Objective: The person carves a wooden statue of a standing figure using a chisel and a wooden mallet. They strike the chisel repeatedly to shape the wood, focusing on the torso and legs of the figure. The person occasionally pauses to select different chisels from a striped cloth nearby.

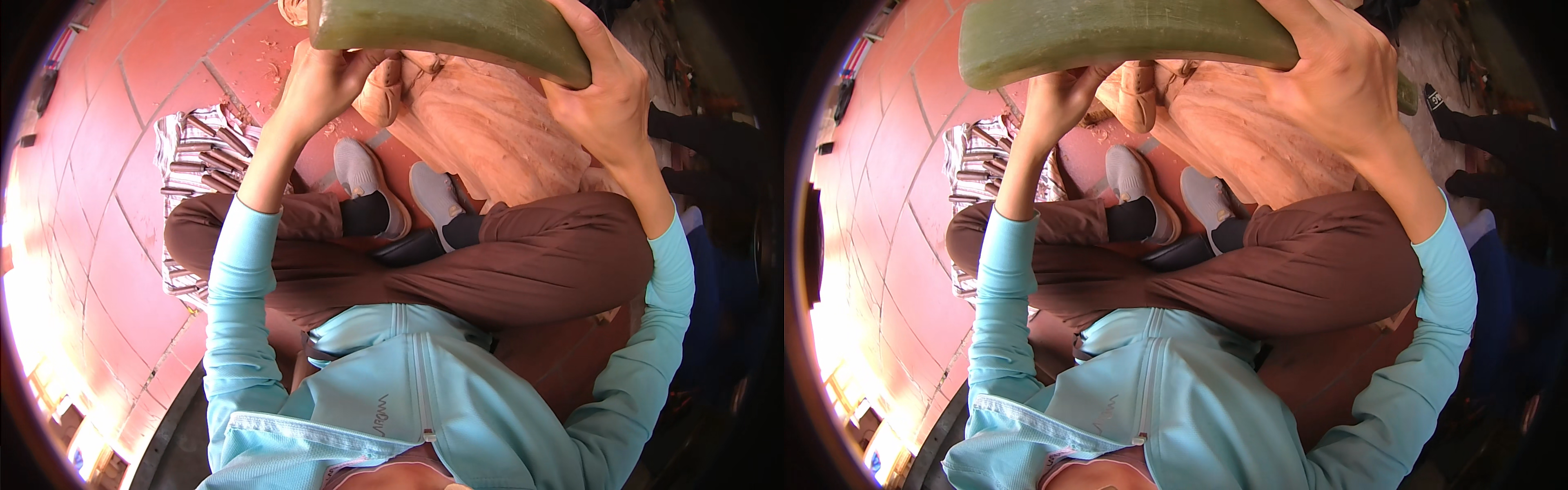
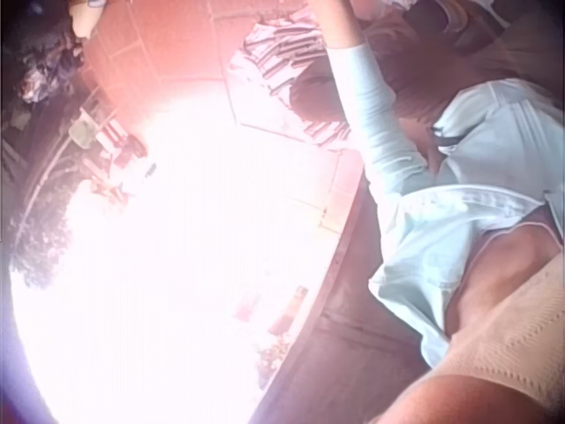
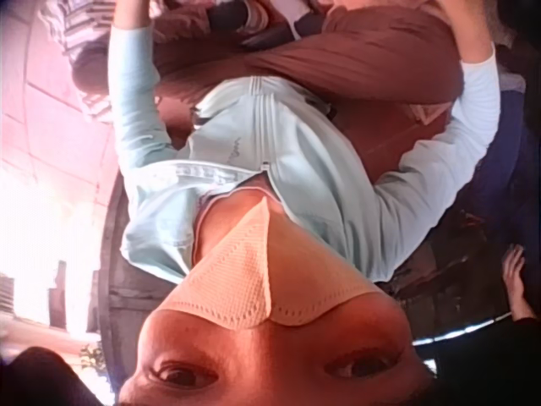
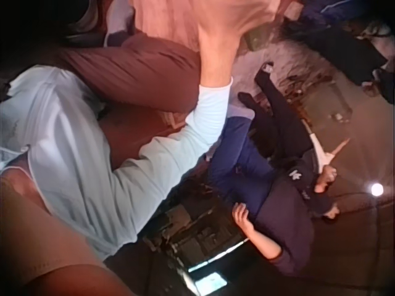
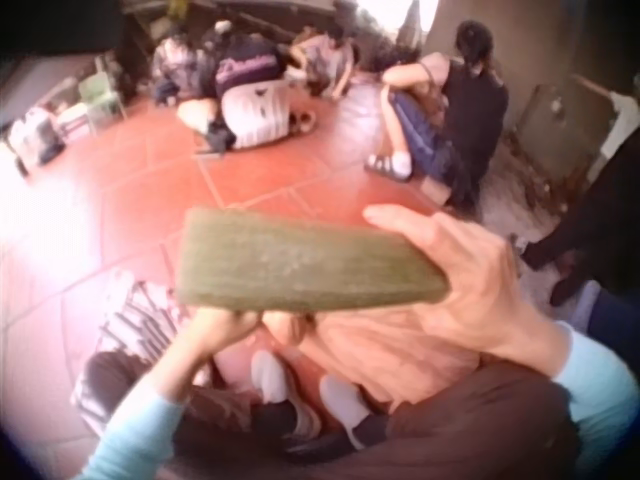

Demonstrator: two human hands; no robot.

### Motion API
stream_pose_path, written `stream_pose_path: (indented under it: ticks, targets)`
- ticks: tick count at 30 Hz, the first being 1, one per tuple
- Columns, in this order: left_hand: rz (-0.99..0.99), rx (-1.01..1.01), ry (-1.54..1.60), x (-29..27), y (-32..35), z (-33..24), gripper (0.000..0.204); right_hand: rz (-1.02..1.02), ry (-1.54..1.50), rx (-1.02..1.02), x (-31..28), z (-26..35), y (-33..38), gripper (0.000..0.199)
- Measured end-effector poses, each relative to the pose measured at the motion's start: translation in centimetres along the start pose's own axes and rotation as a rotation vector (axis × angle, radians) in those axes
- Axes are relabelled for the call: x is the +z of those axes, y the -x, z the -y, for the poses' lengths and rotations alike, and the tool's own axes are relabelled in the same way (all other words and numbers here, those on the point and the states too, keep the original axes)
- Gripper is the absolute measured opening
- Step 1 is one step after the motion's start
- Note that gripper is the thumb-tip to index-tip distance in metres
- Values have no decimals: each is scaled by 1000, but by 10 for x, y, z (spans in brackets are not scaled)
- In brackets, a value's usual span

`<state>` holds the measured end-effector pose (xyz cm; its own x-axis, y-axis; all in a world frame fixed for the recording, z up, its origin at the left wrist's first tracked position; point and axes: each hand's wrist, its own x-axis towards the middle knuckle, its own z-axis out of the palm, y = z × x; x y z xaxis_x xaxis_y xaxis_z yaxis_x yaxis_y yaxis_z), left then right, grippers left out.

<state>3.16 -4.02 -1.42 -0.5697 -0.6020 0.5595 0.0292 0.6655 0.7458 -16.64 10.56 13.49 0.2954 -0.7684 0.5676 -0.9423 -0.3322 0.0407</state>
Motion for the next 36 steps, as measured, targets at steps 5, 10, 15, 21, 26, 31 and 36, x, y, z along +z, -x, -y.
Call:
stream_pose_path:
  ticks: [5, 10, 15, 21, 26, 31, 36]
  targets:
    - [-29, -65, -34, 6, 0, -3, 22, -19, -74, 11, 3, -4, 1, 60]
    - [-65, 8, -102, 14, 12, 13, 20, -53, 234, -140, 10, -13, 0, 56]
    - [-90, 181, -221, 16, 11, 18, 9, -20, 296, -100, 11, -6, -1, 51]
    - [112, 128, -109, 19, 33, -8, 10, 26, 414, -106, -1, -5, -2, 47]
    - [-33, -91, 170, 24, 53, -20, 36, -29, 150, 9, 7, -5, 6, 48]
    - [-313, -155, 270, 24, 23, -6, 39, -20, 95, 27, 4, -5, 4, 50]
    - [-316, -230, 119, 29, 15, -5, 37, -1, 72, 37, 1, -5, 3, 52]
